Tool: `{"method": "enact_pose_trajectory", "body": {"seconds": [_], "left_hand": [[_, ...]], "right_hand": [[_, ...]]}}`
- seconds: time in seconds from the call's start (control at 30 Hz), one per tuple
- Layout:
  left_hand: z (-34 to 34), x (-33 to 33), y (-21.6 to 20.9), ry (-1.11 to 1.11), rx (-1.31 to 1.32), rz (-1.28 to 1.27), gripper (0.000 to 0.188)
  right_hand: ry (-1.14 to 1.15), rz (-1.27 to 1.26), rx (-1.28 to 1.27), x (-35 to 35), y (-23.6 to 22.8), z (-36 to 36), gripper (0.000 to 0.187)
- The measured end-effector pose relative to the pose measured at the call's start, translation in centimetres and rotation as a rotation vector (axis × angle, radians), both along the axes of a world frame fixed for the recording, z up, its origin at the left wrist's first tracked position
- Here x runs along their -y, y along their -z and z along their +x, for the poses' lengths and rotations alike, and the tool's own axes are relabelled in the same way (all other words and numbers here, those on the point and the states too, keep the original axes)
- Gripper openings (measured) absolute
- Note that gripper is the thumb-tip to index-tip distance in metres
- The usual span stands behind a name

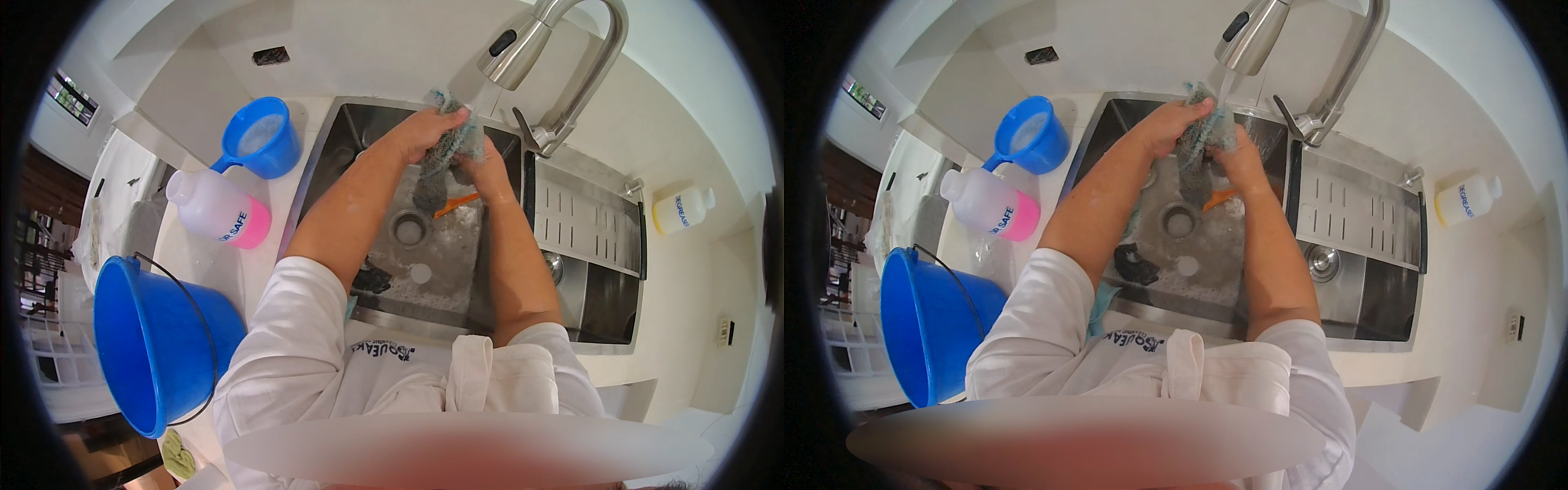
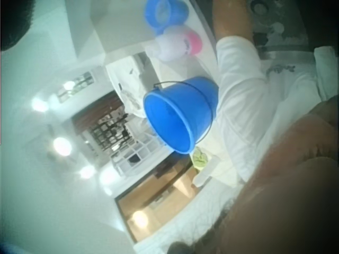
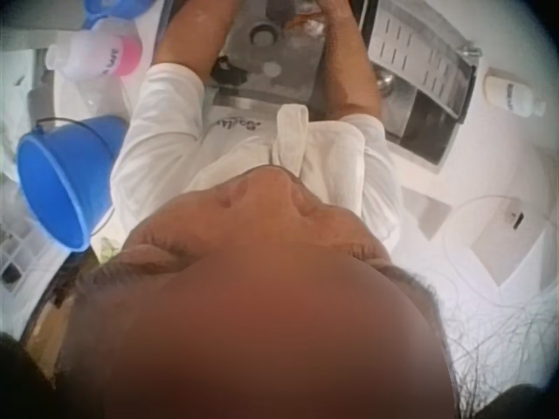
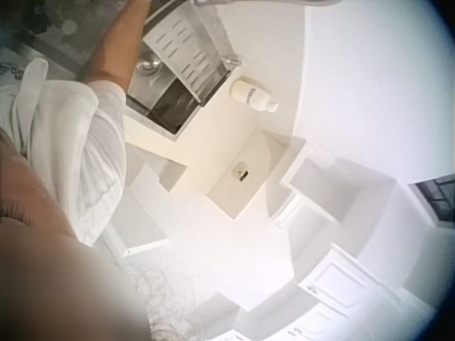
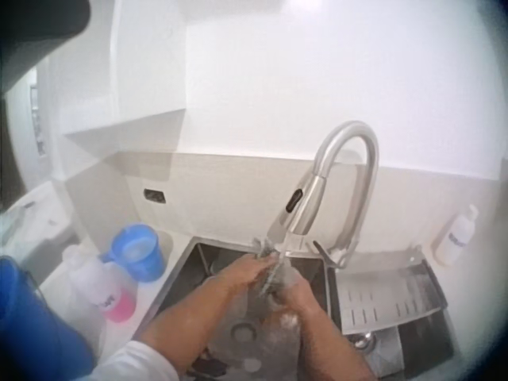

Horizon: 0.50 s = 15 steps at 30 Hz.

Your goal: The person washes multiple cloths in a kitchen sink using running water and cleaning solutions. They scrub and rinse the cloths, then place them into a blue bucket. The person also handles a green cloth and a yellow cloth during the process.

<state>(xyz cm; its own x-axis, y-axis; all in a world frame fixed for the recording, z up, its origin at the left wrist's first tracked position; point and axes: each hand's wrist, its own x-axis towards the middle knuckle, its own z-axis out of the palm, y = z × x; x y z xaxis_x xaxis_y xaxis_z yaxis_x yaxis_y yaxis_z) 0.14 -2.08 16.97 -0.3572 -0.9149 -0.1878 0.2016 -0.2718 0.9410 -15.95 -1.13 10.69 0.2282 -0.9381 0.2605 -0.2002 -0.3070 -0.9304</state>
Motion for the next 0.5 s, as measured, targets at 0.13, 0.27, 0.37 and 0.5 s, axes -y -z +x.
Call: {"method": "enact_pose_trajectory", "body": {"seconds": [0.13, 0.27, 0.37, 0.5], "left_hand": [[0.8, -0.1, 1.7, -0.171, -0.173, 0.111, 0.041], [-1.7, -0.4, 5.3, -0.386, -0.402, 0.347, 0.039], [-3.0, 0.1, 7.6, -0.410, -0.562, 0.437, 0.034], [-4.3, 0.7, 8.4, -0.513, -0.568, 0.418, 0.030]], "right_hand": [[0.123, 0.354, 0.291, 0.2, -1.2, -0.3, 0.030], [0.250, 0.396, 0.702, -0.5, -2.2, 2.5, 0.021], [0.287, 0.166, 0.534, -1.8, -1.5, 5.6, 0.024], [0.484, -0.206, -0.139, -1.2, -0.5, 6.0, 0.026]]}}
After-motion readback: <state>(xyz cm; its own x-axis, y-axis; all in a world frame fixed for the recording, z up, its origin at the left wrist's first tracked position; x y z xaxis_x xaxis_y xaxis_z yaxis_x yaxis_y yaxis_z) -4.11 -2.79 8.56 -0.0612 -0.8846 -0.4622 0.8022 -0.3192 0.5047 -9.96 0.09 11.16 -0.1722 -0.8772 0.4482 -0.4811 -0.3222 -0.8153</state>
